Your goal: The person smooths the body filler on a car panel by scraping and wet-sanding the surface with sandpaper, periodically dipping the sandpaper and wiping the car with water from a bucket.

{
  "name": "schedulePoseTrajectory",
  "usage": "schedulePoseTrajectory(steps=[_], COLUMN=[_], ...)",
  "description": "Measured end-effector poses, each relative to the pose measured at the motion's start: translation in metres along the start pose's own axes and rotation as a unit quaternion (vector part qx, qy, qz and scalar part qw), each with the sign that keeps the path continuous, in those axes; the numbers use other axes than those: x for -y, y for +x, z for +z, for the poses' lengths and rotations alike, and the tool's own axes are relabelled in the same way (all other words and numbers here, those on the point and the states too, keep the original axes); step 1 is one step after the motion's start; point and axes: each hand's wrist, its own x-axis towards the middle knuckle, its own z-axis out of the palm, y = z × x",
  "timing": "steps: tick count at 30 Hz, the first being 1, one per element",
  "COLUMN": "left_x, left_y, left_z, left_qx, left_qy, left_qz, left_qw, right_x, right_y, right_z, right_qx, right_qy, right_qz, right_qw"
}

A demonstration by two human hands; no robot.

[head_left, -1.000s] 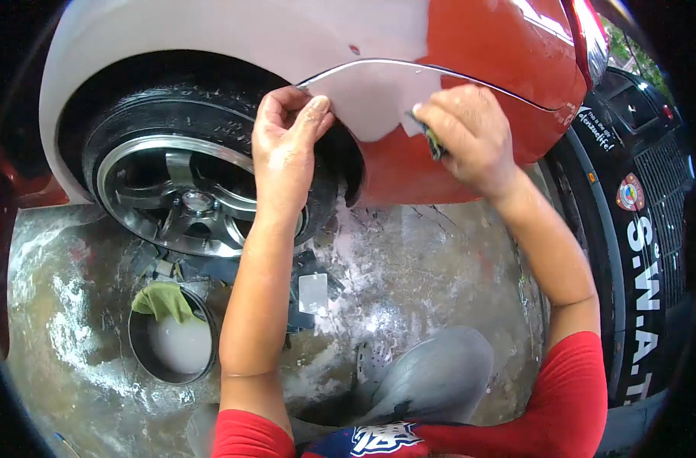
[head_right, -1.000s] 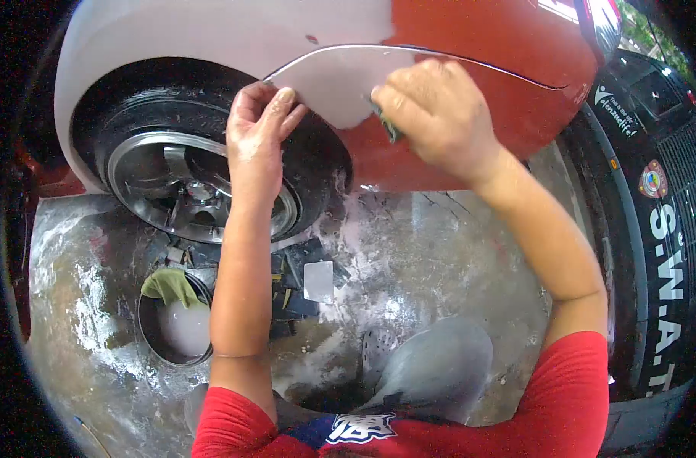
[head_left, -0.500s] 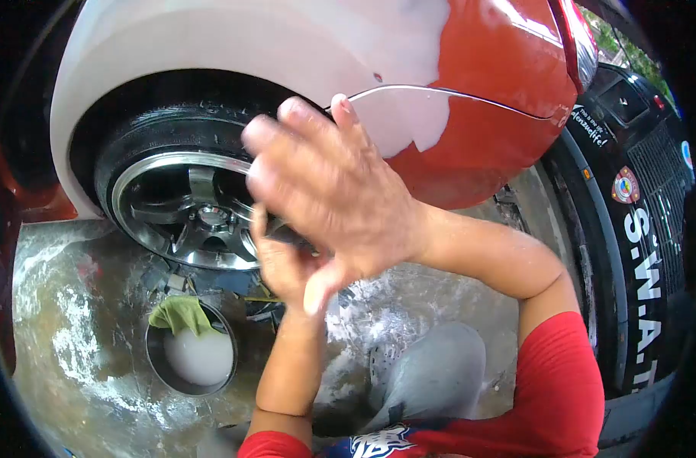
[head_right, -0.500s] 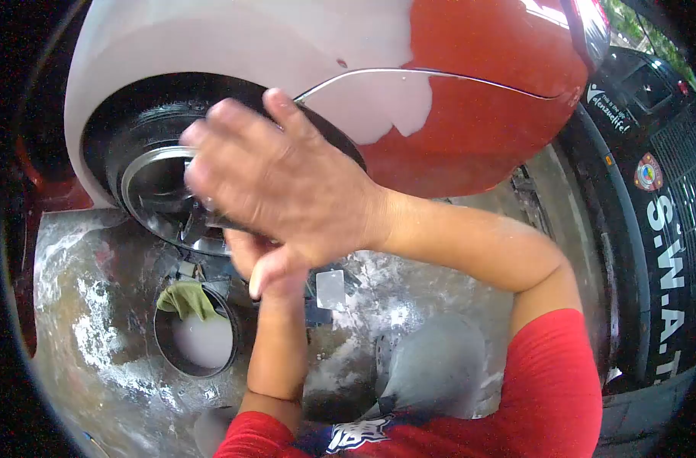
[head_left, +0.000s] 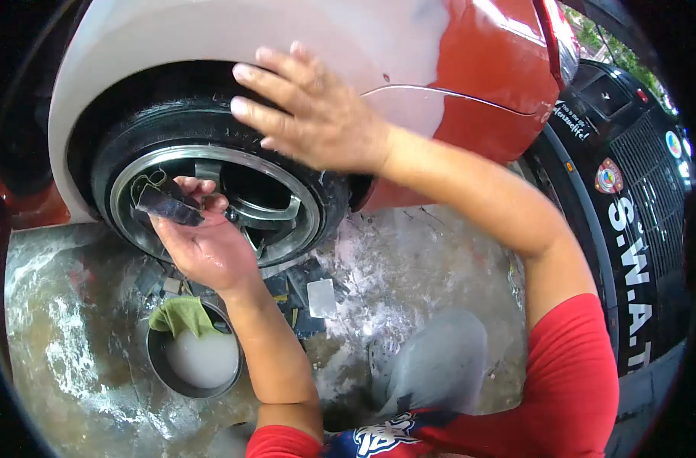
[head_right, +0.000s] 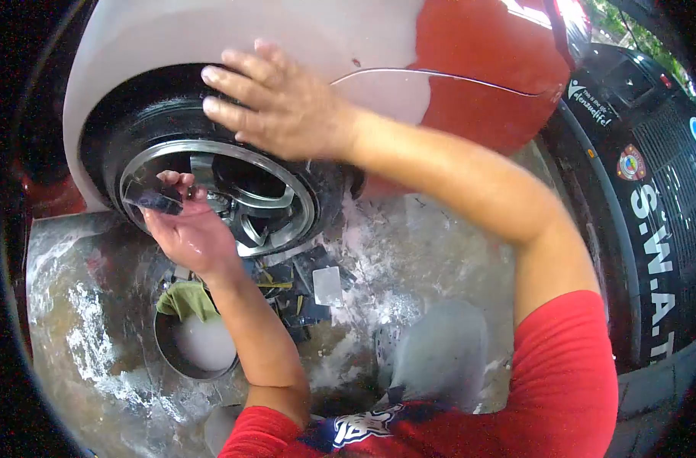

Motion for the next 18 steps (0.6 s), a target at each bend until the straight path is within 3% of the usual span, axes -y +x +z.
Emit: schedulePoseTrajectory(steps=[2,4,5,8,10,13,16,17,18], left_x=[-0.004,-0.005,-0.005,-0.005,-0.005,-0.014,-0.043,-0.051,-0.061], left_y=[0.001,0.007,0.010,0.018,0.016,0.010,-0.013,-0.017,-0.022], left_z=[0.003,0.003,0.002,-0.010,-0.013,-0.005,0.031,0.036,0.042], left_qx=[-0.026,-0.045,-0.058,-0.026,-0.040,-0.073,-0.099,-0.090,-0.062], left_qy=[0.039,0.056,0.064,0.132,0.127,0.143,0.137,0.133,0.098], left_qz=[0.005,-0.010,-0.014,-0.044,-0.058,-0.045,-0.082,-0.087,-0.090], left_qw=[0.999,0.997,0.996,0.990,0.989,0.986,0.982,0.983,0.989], right_x=[0.044,0.091,0.115,0.170,0.176,0.188,0.219,0.236,0.250], right_y=[-0.011,-0.037,-0.059,-0.109,-0.115,-0.106,-0.092,-0.088,-0.068], right_z=[-0.015,-0.026,-0.018,-0.021,-0.023,-0.008,0.025,0.039,0.043], right_qx=[0.033,0.089,0.054,0.145,0.286,0.317,0.437,0.350,0.345], right_qy=[0.022,0.138,0.185,0.348,0.503,0.523,0.480,0.595,0.646], right_qz=[0.042,0.128,0.178,0.314,0.348,0.387,0.398,0.359,0.353], right_qw=[0.998,0.978,0.965,0.871,0.738,0.690,0.648,0.628,0.582])
